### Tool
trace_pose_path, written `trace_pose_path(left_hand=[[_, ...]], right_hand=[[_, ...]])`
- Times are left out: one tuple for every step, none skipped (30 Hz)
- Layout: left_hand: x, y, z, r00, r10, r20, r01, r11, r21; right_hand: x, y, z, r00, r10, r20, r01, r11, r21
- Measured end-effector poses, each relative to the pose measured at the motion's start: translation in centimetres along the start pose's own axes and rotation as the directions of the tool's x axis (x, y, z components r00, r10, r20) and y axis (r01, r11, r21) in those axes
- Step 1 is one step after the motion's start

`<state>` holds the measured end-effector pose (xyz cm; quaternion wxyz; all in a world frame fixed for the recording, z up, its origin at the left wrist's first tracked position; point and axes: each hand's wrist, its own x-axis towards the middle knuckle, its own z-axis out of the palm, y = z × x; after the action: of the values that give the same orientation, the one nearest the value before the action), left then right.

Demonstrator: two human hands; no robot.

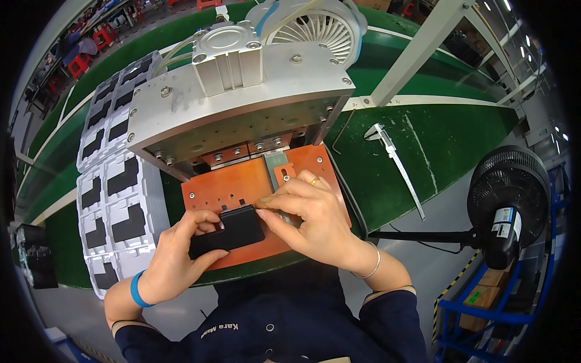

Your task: Operator places L-shaped electronic components into a pneumatic press machine for processing, then organizes them into a tray and periodically measures a component with a vernier caliper.

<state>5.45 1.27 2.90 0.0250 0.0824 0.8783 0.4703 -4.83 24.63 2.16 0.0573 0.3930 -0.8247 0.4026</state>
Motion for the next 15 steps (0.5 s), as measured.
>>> trace_pose_path(left_hand=[[-0.10,0.05,-0.01,1.000,0.018,-0.008,-0.018,0.999,0.033],[-0.15,0.02,0.03,0.999,0.035,-0.015,-0.034,0.997,0.063],[-0.15,-0.01,0.04,0.998,0.060,-0.019,-0.058,0.994,0.089],[-0.15,-0.05,0.04,0.996,0.085,-0.022,-0.082,0.990,0.115],[-0.20,-0.07,0.05,0.994,0.107,-0.027,-0.102,0.985,0.140],[-0.24,-0.05,0.03,0.994,0.109,-0.021,-0.105,0.983,0.151],[-0.24,-0.01,0.00,0.994,0.112,-0.016,-0.108,0.981,0.161],[-0.30,0.00,-0.02,0.994,0.112,-0.011,-0.109,0.979,0.172],[-0.37,-0.08,0.04,0.994,0.109,-0.017,-0.105,0.982,0.157],[-0.42,-0.25,0.17,0.994,0.105,-0.024,-0.101,0.985,0.143],[-0.46,-0.39,0.26,0.994,0.101,-0.029,-0.097,0.987,0.129],[-0.46,-0.45,0.26,0.995,0.098,-0.025,-0.094,0.987,0.128],[-0.42,-0.50,0.24,0.995,0.095,-0.021,-0.092,0.988,0.127],[-0.37,-0.57,0.24,0.996,0.092,-0.017,-0.089,0.988,0.125],[-0.32,-0.69,0.28,0.993,0.116,-0.026,-0.112,0.986,0.119]], right_hand=[[0.00,-0.03,0.11,1.000,0.003,-0.005,-0.002,1.000,0.019],[-0.07,-0.03,0.19,1.000,0.007,-0.008,-0.007,0.999,0.037],[-0.13,-0.07,0.20,1.000,0.017,-0.007,-0.016,0.998,0.067],[-0.18,-0.13,0.20,1.000,0.026,-0.005,-0.026,0.995,0.096],[-0.22,-0.16,0.24,0.999,0.036,0.000,-0.035,0.991,0.128],[-0.23,-0.23,0.32,0.999,0.033,-0.010,-0.032,0.990,0.134],[-0.21,-0.30,0.42,0.999,0.030,-0.019,-0.028,0.990,0.140],[-0.19,-0.34,0.54,0.999,0.027,-0.027,-0.023,0.989,0.147],[-0.18,-0.35,0.61,0.999,0.027,-0.026,-0.023,0.988,0.154],[-0.17,-0.36,0.68,0.999,0.027,-0.024,-0.022,0.987,0.161],[-0.17,-0.35,0.76,0.999,0.027,-0.023,-0.023,0.985,0.169],[-0.19,-0.31,0.82,0.999,0.041,-0.015,-0.037,0.981,0.190],[-0.23,-0.22,0.86,0.999,0.054,-0.005,-0.051,0.976,0.210],[-0.28,-0.09,0.89,0.998,0.066,0.004,-0.066,0.971,0.230],[-0.53,0.19,0.98,0.996,0.089,0.005,-0.087,0.962,0.260]])
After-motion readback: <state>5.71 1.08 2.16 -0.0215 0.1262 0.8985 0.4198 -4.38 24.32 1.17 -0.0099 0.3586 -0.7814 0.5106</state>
